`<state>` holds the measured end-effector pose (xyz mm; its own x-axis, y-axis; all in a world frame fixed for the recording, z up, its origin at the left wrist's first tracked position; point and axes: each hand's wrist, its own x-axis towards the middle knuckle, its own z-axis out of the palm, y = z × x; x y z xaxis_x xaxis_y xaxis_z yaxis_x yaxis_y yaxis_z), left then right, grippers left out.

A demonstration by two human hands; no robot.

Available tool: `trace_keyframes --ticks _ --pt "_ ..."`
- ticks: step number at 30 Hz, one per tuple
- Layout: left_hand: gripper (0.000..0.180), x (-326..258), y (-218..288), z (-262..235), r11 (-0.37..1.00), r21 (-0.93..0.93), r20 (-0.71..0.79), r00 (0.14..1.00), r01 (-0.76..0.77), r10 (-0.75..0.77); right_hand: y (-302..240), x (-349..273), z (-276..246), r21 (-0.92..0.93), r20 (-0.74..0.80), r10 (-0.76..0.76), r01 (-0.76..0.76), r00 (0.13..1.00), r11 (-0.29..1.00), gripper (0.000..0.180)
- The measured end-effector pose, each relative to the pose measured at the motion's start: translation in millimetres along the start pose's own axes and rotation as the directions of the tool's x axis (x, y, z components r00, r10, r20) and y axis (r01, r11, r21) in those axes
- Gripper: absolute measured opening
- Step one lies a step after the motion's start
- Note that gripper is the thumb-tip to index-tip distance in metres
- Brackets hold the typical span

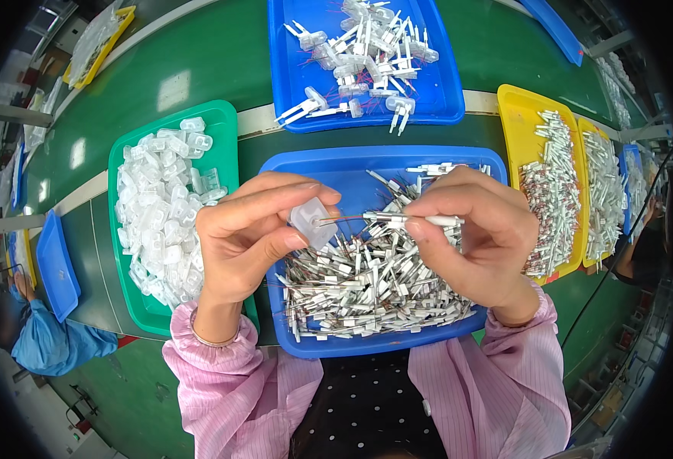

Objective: The person picks up a plastic base and two metal components, inserts both components into the base, and places the assembled unit into a blue tray, repeating the process.

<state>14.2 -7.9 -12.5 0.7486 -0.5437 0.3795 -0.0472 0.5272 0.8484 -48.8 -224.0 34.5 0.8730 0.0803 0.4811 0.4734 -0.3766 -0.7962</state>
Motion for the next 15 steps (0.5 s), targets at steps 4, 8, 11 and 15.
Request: trace_keyframes --ticks 4,8,11,15 --pt "0.038 1 1 1 0.999 0.022 -0.02 1.0 0.024 -0.023 -8 0 -2 -0.065 0.017 -0.055 0.056 0.998 0.996 0.017" --pt "0.043 0 2 2 0.994 0.095 -0.05 0.998 0.054 -0.049 -9 2 -1 -0.049 0.012 -0.066 0.066 0.998 0.997 0.018" --pt "0.043 -1 2 1 0.995 0.081 -0.056 0.997 0.065 -0.061 -7 0 1 -0.097 0.035 -0.123 0.126 0.992 0.987 0.019" --pt "0.044 -1 2 3 0.99 0.114 -0.081 0.994 0.082 -0.073 -12 -2 1 -0.22 0.063 -0.209 0.218 0.976 0.951 0.02"
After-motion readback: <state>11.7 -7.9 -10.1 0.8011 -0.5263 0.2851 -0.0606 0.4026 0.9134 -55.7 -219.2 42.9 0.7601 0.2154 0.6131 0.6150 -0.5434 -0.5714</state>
